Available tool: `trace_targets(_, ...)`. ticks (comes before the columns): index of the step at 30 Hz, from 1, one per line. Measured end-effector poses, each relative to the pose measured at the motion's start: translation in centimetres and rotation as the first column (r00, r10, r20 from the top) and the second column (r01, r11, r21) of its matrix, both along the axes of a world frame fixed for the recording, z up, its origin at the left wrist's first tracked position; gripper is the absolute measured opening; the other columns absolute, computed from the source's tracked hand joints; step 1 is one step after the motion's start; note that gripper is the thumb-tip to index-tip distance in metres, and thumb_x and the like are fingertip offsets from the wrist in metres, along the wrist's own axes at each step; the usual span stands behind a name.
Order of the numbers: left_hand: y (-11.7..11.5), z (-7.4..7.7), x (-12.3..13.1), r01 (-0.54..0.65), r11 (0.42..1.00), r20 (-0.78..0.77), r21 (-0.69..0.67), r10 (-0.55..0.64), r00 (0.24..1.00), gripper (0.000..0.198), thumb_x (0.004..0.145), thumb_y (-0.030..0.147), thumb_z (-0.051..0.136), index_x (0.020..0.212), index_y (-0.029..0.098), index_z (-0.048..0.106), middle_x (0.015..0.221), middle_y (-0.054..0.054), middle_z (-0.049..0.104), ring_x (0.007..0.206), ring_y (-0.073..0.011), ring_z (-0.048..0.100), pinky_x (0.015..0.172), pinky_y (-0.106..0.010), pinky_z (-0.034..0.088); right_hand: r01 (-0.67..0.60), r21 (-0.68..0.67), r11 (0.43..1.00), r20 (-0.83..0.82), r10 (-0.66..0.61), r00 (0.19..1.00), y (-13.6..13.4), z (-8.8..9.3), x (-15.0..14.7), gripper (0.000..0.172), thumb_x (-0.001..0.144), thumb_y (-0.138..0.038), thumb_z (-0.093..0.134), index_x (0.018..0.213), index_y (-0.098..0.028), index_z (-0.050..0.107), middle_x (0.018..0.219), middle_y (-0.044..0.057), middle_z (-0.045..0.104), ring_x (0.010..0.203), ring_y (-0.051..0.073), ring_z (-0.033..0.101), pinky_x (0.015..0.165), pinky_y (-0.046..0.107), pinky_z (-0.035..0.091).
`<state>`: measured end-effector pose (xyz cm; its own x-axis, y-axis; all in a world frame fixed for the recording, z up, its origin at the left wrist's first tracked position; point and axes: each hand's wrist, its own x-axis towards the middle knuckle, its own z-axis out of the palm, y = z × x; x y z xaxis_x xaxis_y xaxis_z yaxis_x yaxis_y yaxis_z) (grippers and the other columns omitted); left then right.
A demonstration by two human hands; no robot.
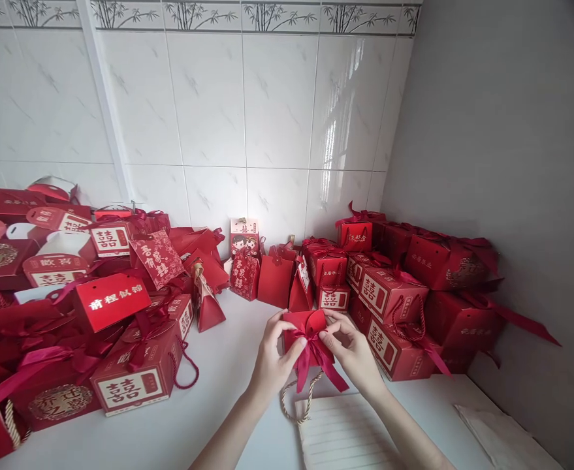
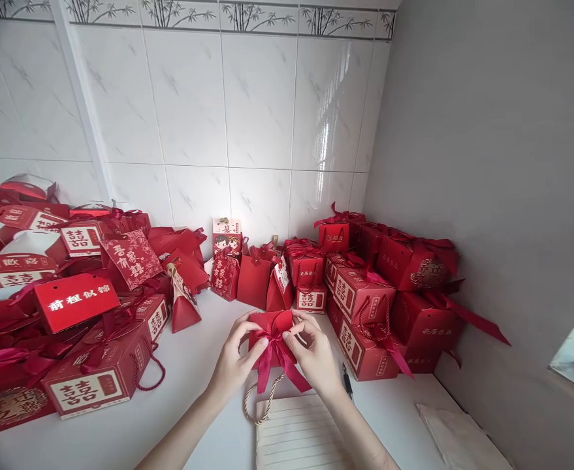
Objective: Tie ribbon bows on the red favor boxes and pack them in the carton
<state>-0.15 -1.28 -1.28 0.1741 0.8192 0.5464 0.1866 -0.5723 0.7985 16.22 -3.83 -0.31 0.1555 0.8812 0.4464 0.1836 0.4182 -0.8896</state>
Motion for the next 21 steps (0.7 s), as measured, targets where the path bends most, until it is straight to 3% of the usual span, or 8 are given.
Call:
trace_targets(4, 0.12, 0.06, 0.15, -0.072, 0.996, 0.036, -0.046, 0.074, 0.997, 0.021, 0.084, 0.034, 0.046, 0.068, 0.021, 0.05, 0.119, -0.008, 0.054, 0.116, -0.0236, 0.048, 0.092, -0.035, 0.04, -0.019, -0.021, 1.0, -0.015, 0.019, 1.0, 0.08, -0.02, 0.03, 0.039, 0.069, -0.057, 0.065, 0.062, -0.02, 0.06, 0.122, 0.011, 0.053, 0.121, 0.029, 0.042, 0.1, 0.04, 0.032)
trace_targets(17, 0.04, -0.62, 0.46, -0.151, 0.987, 0.036, -0.06, 0.153, 0.988, 0.022, 0.086, 0.036, 0.039, 0.069, 0.022, 0.042, 0.129, -0.009, 0.049, 0.116, -0.023, 0.047, 0.09, -0.035, 0.039, -0.073, -0.058, 0.996, -0.148, 0.064, 0.987, 0.22, -0.09, -0.17, 0.04, 0.07, -0.057, 0.064, 0.061, -0.019, 0.055, 0.12, 0.013, 0.054, 0.12, 0.029, 0.044, 0.1, 0.039, 0.031)
trace_targets(21, 0.08, -0.56, 0.4, -0.154, 0.986, 0.043, -0.059, 0.157, 0.987, 0.024, 0.085, 0.041, 0.041, 0.069, 0.022, 0.043, 0.122, -0.008, 0.052, 0.114, -0.0234, 0.048, 0.09, -0.034, 0.039, -0.091, -0.068, 0.994, -0.171, 0.078, 0.982, 0.33, -0.25, -0.14, 0.041, 0.07, -0.057, 0.064, 0.061, -0.019, 0.052, 0.116, 0.012, 0.056, 0.116, 0.028, 0.048, 0.099, 0.039, 0.033)
